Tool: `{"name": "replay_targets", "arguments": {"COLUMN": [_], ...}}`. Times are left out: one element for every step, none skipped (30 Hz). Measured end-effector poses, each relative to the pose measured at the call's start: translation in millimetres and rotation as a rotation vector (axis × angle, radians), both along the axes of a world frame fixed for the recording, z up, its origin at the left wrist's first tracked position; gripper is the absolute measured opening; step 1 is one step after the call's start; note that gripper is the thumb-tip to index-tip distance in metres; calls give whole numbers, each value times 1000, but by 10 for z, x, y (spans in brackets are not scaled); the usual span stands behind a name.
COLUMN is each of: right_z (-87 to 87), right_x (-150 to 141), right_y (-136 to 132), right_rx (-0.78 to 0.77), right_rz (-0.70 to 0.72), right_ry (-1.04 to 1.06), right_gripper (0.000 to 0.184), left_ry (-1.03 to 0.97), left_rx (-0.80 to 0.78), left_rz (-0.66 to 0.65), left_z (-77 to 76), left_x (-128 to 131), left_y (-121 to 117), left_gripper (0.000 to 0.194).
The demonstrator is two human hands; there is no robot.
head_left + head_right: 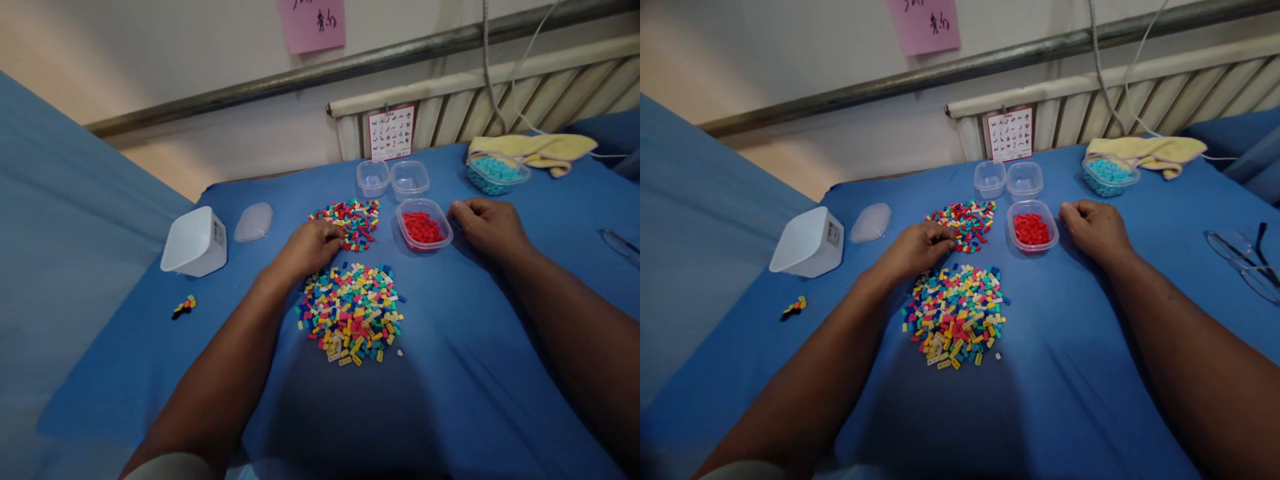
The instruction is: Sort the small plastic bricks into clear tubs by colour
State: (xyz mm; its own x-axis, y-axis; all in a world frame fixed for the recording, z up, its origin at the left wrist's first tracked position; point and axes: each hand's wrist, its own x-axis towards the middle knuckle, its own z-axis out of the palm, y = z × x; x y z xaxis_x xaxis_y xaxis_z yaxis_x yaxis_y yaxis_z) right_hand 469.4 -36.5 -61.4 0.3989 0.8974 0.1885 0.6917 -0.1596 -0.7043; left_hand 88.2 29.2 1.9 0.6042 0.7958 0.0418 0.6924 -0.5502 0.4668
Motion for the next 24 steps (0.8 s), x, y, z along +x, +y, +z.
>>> {"name": "replay_targets", "arguments": {"right_z": [0,2,4,8,13,19,26,32,38,43,47,50,51,51,51,52,53,54,57,60,63,67,71,76], "right_x": [1,2,2,0,-2,-6,-10,-14,-18,-22,-25,-28,-30,-31,-33,-35,-37,-38,-40,-42,-44,-46,-49,-51], "right_y": [-1,-2,-3,-5,-6,-9,-11,-15,-19,-23,-26,-29,-30,-31,-32,-32,-32,-31,-31,-32,-32,-33,-33,-34], "right_rx": [-1,-3,-6,-9,-12,-15,-17,-19,-19,-19,-18,-19,-20,-21,-23,-23,-23,-23,-24,-26,-29,-33,-36,-38], "right_rz": [-1,-2,-2,-2,-3,-4,-5,-5,-4,-5,-7,-11,-15,-21,-25,-28,-29,-28,-28,-28,-29,-31,-34,-35], "right_ry": [0,0,-1,-1,-3,-4,-5,-5,-4,-4,-6,-8,-11,-13,-15,-16,-17,-17,-18,-18,-18,-19,-21,-23], "right_gripper": [41,41,41,41,41,41,41,41,41,42,42,42,42,42,41,41,41,41,40,39,39,39,39,39], "left_ry": [47,93,135,175,215,252,282,306,321,332,341,348,356,362,367,367,365,361,356,348,336,319,298,275], "left_rx": [34,70,104,133,152,162,165,165,165,164,158,148,133,116,100,89,85,86,93,103,110,109,100,88], "left_rz": [-36,-65,-83,-91,-94,-96,-96,-95,-93,-92,-93,-98,-104,-109,-114,-116,-118,-119,-120,-124,-134,-150,-170,-190], "left_z": [-27,-42,-47,-42,-31,-16,1,17,32,44,55,66,75,84,94,102,109,114,116,115,110,102,93,82], "left_x": [14,32,50,67,81,93,103,111,118,125,132,137,143,147,150,151,151,148,144,137,130,122,114,107], "left_y": [-32,-61,-88,-111,-131,-147,-160,-170,-178,-184,-188,-192,-195,-198,-201,-203,-203,-202,-199,-193,-186,-177,-168,-160], "left_gripper": [21,23,25,26,28,28,29,29,29,29,29,28,28,28,28,29,29,29,28,27,27,27,28,31]}}
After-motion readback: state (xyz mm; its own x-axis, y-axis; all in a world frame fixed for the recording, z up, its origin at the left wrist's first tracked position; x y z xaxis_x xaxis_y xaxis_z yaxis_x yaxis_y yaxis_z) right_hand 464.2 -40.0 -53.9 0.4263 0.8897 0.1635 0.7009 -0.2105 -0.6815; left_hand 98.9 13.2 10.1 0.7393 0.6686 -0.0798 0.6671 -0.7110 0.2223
